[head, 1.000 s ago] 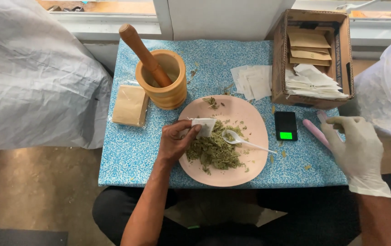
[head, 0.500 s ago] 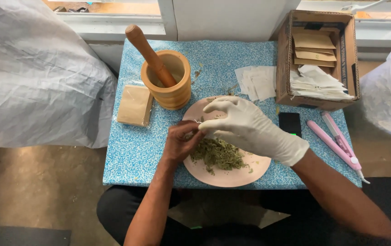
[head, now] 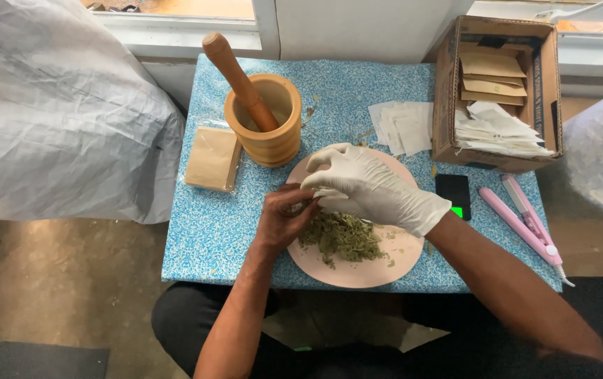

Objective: Filling small tea bags with loose tea, weighing them on a digital scale, and sealing them with a heat sealer.

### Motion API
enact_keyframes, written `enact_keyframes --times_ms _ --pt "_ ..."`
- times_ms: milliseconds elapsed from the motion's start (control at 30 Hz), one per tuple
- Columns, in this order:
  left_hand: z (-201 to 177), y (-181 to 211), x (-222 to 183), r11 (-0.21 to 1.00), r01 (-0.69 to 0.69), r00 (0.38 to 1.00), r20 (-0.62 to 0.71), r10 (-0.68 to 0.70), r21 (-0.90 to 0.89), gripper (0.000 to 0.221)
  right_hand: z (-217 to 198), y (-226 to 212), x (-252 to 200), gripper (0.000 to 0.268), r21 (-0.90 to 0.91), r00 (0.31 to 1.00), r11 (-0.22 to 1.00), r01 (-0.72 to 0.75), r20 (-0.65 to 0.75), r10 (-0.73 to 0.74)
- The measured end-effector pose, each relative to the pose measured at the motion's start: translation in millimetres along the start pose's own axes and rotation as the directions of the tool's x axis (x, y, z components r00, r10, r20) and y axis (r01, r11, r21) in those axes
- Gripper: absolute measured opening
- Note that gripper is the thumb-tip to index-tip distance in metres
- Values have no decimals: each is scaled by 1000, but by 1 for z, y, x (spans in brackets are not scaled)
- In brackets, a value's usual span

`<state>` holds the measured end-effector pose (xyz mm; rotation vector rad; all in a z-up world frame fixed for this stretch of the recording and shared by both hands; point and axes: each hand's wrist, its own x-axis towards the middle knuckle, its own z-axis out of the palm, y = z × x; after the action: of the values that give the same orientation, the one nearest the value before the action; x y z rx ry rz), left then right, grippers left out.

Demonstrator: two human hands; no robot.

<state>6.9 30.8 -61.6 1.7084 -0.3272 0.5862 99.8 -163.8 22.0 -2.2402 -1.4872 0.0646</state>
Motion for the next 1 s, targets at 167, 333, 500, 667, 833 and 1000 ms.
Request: enact_keyframes --times_ms 167,333,500,667,833,1000 --pt "1 4 2 1000 12 1000 3 -12 -8 5 4 0 -1 25 -41 1000 999 -23 5 23" --pt "3 4 2 999 25 1000 8 -25 -45 9 5 11 -8 21 -56 994 993 -106 33 108" --pt "2 6 3 999 25 1000 9 -24 -46 11 9 17 -13 14 -61 989 988 -140 41 142" --pt "5 3 2 1000 14 1000 -5 -14 -17 11 12 18 -19 16 -1 982 982 -188 25 188" --pt "2 -2 -1 999 23 999 22 -24 44 9 9 12 -22 14 80 952 949 -305 21 304" --pt "-3 4 1 998 30 999 33 -31 48 14 -11 13 -24 11 50 943 944 -327 -52 329"
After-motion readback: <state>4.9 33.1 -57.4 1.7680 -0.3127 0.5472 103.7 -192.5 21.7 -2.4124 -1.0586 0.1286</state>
